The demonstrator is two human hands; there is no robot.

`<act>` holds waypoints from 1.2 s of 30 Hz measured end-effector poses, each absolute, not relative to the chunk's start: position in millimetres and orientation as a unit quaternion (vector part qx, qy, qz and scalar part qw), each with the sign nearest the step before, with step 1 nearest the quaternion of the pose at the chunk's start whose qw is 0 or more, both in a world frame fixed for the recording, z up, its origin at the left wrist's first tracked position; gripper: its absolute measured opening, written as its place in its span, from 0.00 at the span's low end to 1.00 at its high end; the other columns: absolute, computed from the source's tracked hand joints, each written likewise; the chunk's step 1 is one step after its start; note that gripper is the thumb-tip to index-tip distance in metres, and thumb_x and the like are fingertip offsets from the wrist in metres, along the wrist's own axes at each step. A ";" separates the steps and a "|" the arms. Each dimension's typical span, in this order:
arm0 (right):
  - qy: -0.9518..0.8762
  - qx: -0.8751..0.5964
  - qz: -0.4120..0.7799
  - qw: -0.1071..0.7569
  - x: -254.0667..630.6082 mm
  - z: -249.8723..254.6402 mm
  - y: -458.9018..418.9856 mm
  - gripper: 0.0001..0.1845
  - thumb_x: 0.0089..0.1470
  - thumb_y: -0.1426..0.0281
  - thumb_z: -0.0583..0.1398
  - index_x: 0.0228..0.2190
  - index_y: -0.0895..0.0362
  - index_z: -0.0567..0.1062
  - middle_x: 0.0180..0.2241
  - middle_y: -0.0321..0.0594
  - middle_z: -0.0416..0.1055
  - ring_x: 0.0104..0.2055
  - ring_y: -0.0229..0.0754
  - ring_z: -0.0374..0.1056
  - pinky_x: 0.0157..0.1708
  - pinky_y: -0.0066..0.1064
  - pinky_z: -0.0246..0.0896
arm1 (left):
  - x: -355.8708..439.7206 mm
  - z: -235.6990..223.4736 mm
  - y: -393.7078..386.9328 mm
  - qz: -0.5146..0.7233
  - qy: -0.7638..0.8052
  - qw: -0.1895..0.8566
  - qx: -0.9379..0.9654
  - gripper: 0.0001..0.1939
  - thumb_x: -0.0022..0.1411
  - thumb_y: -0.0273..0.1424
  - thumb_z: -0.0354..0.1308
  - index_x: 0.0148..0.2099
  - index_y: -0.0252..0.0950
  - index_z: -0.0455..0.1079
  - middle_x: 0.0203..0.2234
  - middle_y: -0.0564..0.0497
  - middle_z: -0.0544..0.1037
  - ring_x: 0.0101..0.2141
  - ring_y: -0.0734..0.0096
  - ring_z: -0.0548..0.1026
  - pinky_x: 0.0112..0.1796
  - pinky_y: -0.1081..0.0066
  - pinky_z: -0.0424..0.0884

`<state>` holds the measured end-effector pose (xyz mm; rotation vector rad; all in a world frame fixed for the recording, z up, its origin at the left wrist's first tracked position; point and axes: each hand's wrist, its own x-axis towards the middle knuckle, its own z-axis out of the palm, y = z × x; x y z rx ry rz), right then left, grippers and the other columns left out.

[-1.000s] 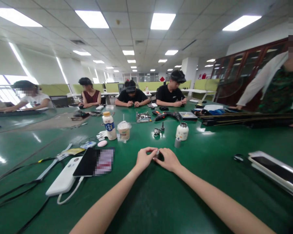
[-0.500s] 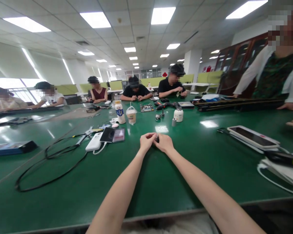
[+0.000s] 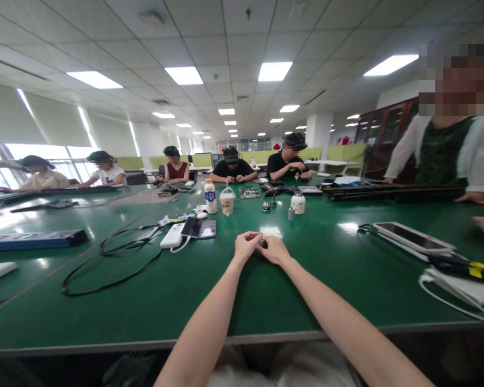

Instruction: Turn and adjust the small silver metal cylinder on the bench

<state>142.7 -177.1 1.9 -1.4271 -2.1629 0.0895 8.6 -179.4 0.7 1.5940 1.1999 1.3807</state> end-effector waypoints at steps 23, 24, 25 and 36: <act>-0.772 -0.417 0.260 0.404 152.8 -9.4 -165.8 0.19 0.48 0.57 0.64 0.35 0.60 0.79 0.33 0.42 0.79 0.35 0.45 0.71 0.37 0.34 0.65 | -13.9 17.8 -184.1 0.459 0.605 0.182 0.625 0.14 0.67 0.38 0.55 0.48 0.34 0.71 0.46 0.45 0.75 0.46 0.63 0.74 0.48 0.56 0.71; -0.771 -0.412 0.267 0.405 154.0 -8.5 -165.6 0.20 0.48 0.57 0.65 0.36 0.60 0.79 0.33 0.42 0.79 0.35 0.44 0.72 0.37 0.33 0.65 | -17.0 16.2 -184.8 0.442 0.626 0.174 0.618 0.13 0.66 0.37 0.55 0.48 0.34 0.71 0.47 0.45 0.75 0.46 0.62 0.74 0.49 0.56 0.70; -0.771 -0.407 0.274 0.406 155.3 -7.6 -165.5 0.20 0.48 0.57 0.65 0.37 0.60 0.79 0.33 0.42 0.79 0.35 0.44 0.72 0.37 0.33 0.66 | -19.6 14.4 -185.6 0.424 0.647 0.166 0.611 0.13 0.66 0.37 0.56 0.48 0.34 0.71 0.47 0.45 0.75 0.46 0.62 0.74 0.49 0.55 0.70; -0.739 -0.431 0.295 0.426 161.2 -12.7 -166.4 0.25 0.44 0.60 0.69 0.44 0.59 0.78 0.36 0.46 0.79 0.39 0.48 0.74 0.41 0.37 0.69 | -22.6 10.5 -192.0 0.305 0.722 0.090 0.614 0.14 0.66 0.37 0.56 0.51 0.35 0.70 0.51 0.44 0.72 0.51 0.59 0.71 0.52 0.52 0.67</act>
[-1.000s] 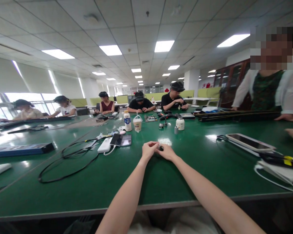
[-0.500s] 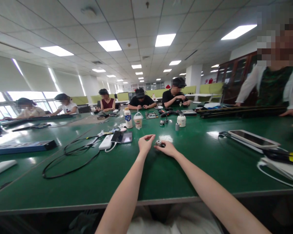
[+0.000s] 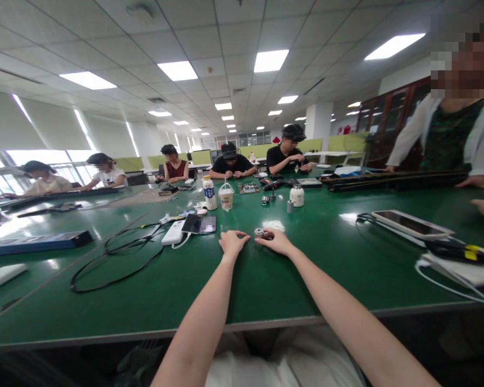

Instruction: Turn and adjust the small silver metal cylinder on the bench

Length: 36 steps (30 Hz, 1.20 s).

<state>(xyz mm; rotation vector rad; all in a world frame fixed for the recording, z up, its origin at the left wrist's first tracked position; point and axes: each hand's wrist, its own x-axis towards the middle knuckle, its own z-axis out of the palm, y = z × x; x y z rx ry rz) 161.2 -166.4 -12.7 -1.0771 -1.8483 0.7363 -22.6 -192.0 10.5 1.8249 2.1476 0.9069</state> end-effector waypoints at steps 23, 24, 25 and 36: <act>-0.754 -0.418 0.300 0.409 161.2 -7.3 -171.6 0.20 0.48 0.66 0.67 0.43 0.58 0.77 0.31 0.39 0.77 0.35 0.43 0.72 0.36 0.33 0.67 | 4.2 18.0 -190.7 0.457 0.529 0.120 0.705 0.12 0.64 0.38 0.58 0.42 0.34 0.75 0.38 0.48 0.81 0.42 0.66 0.77 0.48 0.58 0.70; -0.756 -0.418 0.301 0.404 161.3 -7.4 -171.4 0.19 0.49 0.66 0.67 0.44 0.58 0.76 0.31 0.39 0.76 0.35 0.43 0.72 0.37 0.33 0.68 | 4.0 17.7 -190.4 0.451 0.528 0.122 0.709 0.12 0.65 0.37 0.57 0.43 0.33 0.74 0.40 0.47 0.80 0.42 0.66 0.77 0.49 0.57 0.70; -0.758 -0.418 0.302 0.399 161.5 -7.6 -171.3 0.18 0.50 0.66 0.66 0.44 0.58 0.75 0.32 0.39 0.76 0.36 0.43 0.72 0.38 0.34 0.68 | 3.8 17.6 -190.3 0.445 0.528 0.124 0.712 0.12 0.66 0.37 0.57 0.43 0.33 0.74 0.41 0.47 0.79 0.43 0.65 0.76 0.49 0.57 0.70; -0.762 -0.408 0.300 0.403 161.8 -8.0 -170.1 0.20 0.48 0.65 0.67 0.43 0.59 0.76 0.30 0.38 0.76 0.34 0.42 0.72 0.35 0.32 0.67 | 1.2 19.5 -187.1 0.416 0.535 0.172 0.715 0.13 0.67 0.35 0.55 0.51 0.35 0.69 0.49 0.45 0.73 0.45 0.63 0.74 0.46 0.58 0.73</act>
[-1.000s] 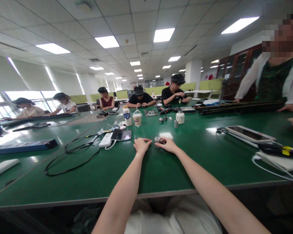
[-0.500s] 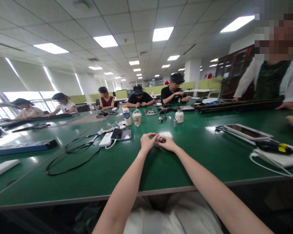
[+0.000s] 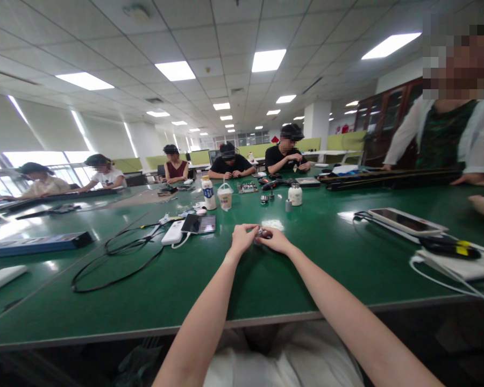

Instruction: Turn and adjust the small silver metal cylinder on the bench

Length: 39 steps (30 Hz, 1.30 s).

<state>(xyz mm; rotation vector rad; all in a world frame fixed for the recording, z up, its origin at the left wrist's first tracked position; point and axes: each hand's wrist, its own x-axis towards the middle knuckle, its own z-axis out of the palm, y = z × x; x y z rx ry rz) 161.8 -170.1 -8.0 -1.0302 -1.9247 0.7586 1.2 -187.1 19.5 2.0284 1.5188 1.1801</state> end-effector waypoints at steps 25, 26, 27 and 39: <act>-0.768 -0.445 0.254 0.384 158.8 -0.6 -171.2 0.24 0.35 0.54 0.69 0.20 0.55 0.65 0.19 0.30 0.65 0.23 0.36 0.61 0.24 0.28 0.56 | 0.6 25.9 -189.0 0.425 0.540 0.194 0.700 0.13 0.66 0.37 0.56 0.45 0.33 0.72 0.43 0.47 0.77 0.42 0.65 0.76 0.45 0.59 0.73; -0.772 -0.444 0.254 0.377 159.0 1.3 -173.1 0.24 0.34 0.54 0.70 0.20 0.55 0.65 0.19 0.30 0.66 0.23 0.36 0.61 0.24 0.28 0.56 | -0.7 26.4 -188.1 0.428 0.541 0.195 0.697 0.13 0.66 0.37 0.56 0.46 0.33 0.72 0.43 0.47 0.76 0.43 0.64 0.75 0.45 0.59 0.73; -0.776 -0.441 0.257 0.370 159.2 3.3 -175.1 0.24 0.34 0.54 0.70 0.20 0.56 0.66 0.19 0.31 0.67 0.23 0.36 0.62 0.24 0.28 0.56 | -2.4 26.3 -186.8 0.431 0.544 0.195 0.693 0.13 0.66 0.37 0.55 0.47 0.33 0.71 0.44 0.46 0.76 0.43 0.64 0.75 0.45 0.59 0.73; -0.799 -0.401 0.317 0.317 163.4 13.0 -183.7 0.19 0.37 0.59 0.72 0.26 0.58 0.74 0.25 0.37 0.77 0.28 0.40 0.72 0.27 0.28 0.64 | -32.9 2.7 -179.2 0.349 0.637 0.192 0.660 0.13 0.67 0.35 0.55 0.50 0.36 0.70 0.48 0.45 0.74 0.45 0.64 0.74 0.46 0.59 0.73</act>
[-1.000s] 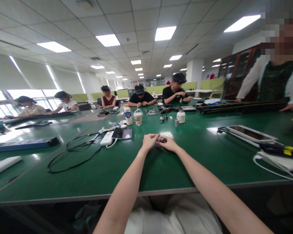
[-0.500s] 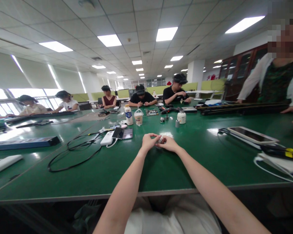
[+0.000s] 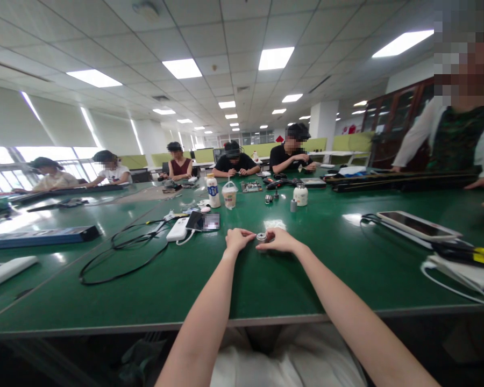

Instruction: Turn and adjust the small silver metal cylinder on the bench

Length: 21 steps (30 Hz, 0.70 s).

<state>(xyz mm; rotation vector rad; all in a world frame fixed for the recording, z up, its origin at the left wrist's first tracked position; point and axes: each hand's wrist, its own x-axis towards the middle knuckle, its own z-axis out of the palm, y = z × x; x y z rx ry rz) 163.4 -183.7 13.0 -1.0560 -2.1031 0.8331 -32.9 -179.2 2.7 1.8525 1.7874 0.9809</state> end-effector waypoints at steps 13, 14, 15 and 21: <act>-0.797 -0.397 0.326 0.318 163.3 11.9 -182.0 0.19 0.36 0.59 0.72 0.26 0.58 0.74 0.27 0.39 0.78 0.31 0.42 0.74 0.28 0.29 0.66 | -36.2 -3.6 -173.8 0.350 0.633 0.190 0.664 0.13 0.67 0.35 0.55 0.51 0.35 0.69 0.48 0.45 0.73 0.44 0.64 0.74 0.45 0.59 0.73; -0.797 -0.396 0.326 0.317 163.3 11.8 -182.1 0.19 0.36 0.59 0.72 0.26 0.58 0.74 0.27 0.39 0.78 0.31 0.42 0.74 0.28 0.28 0.66 | -36.3 -4.0 -173.4 0.355 0.629 0.195 0.664 0.13 0.67 0.35 0.55 0.51 0.35 0.69 0.48 0.45 0.73 0.44 0.64 0.74 0.45 0.59 0.73; -0.798 -0.396 0.325 0.317 163.2 11.8 -182.3 0.19 0.37 0.59 0.72 0.27 0.58 0.74 0.27 0.39 0.78 0.31 0.42 0.74 0.29 0.28 0.66 | -36.5 -4.4 -173.0 0.359 0.625 0.201 0.663 0.13 0.67 0.35 0.55 0.51 0.35 0.69 0.48 0.45 0.73 0.44 0.64 0.74 0.45 0.58 0.73; -0.799 -0.398 0.316 0.321 163.1 12.2 -183.2 0.20 0.36 0.59 0.72 0.27 0.58 0.74 0.27 0.39 0.78 0.31 0.42 0.73 0.29 0.29 0.66 | -35.6 -4.0 -173.2 0.392 0.599 0.250 0.652 0.14 0.67 0.34 0.55 0.51 0.34 0.69 0.47 0.45 0.74 0.43 0.64 0.75 0.44 0.59 0.74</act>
